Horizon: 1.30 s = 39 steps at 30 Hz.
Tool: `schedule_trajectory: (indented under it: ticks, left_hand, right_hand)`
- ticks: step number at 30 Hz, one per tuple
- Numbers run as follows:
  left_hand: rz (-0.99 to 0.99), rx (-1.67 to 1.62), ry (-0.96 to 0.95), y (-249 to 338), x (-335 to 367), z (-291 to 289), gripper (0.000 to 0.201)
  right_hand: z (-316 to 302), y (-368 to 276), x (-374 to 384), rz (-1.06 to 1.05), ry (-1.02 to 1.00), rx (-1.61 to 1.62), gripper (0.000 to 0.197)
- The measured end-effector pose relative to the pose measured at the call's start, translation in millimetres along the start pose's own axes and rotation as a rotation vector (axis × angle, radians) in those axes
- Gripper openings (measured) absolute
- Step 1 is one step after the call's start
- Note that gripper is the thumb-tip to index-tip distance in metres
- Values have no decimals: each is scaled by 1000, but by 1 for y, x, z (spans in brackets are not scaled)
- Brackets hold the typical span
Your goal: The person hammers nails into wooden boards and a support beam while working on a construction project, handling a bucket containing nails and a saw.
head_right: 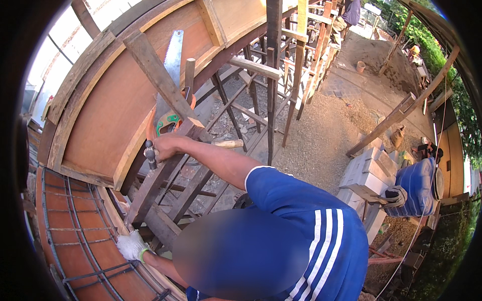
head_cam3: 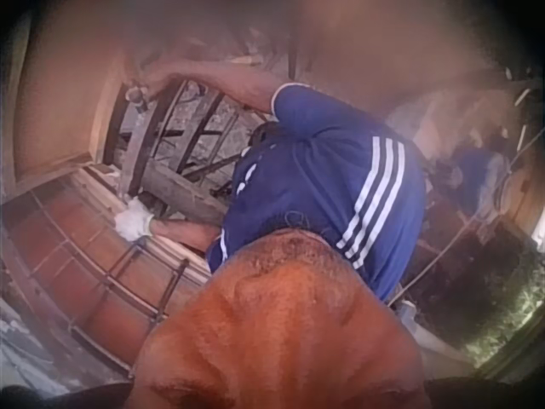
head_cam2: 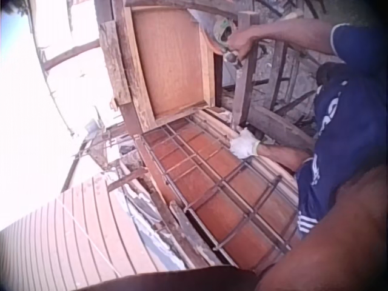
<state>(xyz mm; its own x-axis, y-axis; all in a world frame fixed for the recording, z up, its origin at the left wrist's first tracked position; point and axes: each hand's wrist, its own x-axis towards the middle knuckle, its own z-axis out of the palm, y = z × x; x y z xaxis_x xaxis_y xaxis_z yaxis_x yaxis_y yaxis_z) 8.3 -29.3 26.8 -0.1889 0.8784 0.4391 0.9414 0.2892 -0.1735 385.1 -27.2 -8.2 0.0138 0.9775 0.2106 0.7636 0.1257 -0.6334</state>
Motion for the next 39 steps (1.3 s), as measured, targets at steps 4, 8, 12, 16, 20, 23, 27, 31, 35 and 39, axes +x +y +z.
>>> schedule_trajectory:
  ticks: [4,8,12,16,20,23,27,31,35,39]
  left_hand:
    - [28,23,79,-1,2,10,71]
    - [-5,-28,-24,4,2,-1,72]
    - [11,-14,16,-1,3,9,72]
    - [30,-4,55,-2,1,8,68]
    - [16,-32,68,-1,-2,2,65]
    - [8,-55,13,-1,0,2,71]
    - [16,-29,23,-1,1,4,72]
    - [17,-11,42,-1,2,8,72]
    - [16,-13,49,-2,3,13,71]
    - [19,-2,54,0,2,8,69]
  right_hand:
    - [-6,-5,-7,-8,20,17,37]
    - [-8,-5,-8,13,2,28,37]
    - [-5,-3,-5,8,14,-6,38]
    - [-2,0,-8,0,26,4,41]
    - [-6,-7,-13,-10,80,31,45]
    - [-13,-11,-16,12,24,23,47]
    - [-11,-8,-15,18,31,8,47]
    - [-7,-3,-11,10,29,-5,47]
    - [-9,-5,-13,9,13,7,46]
    - [-12,-8,-17,-7,44,29,46]
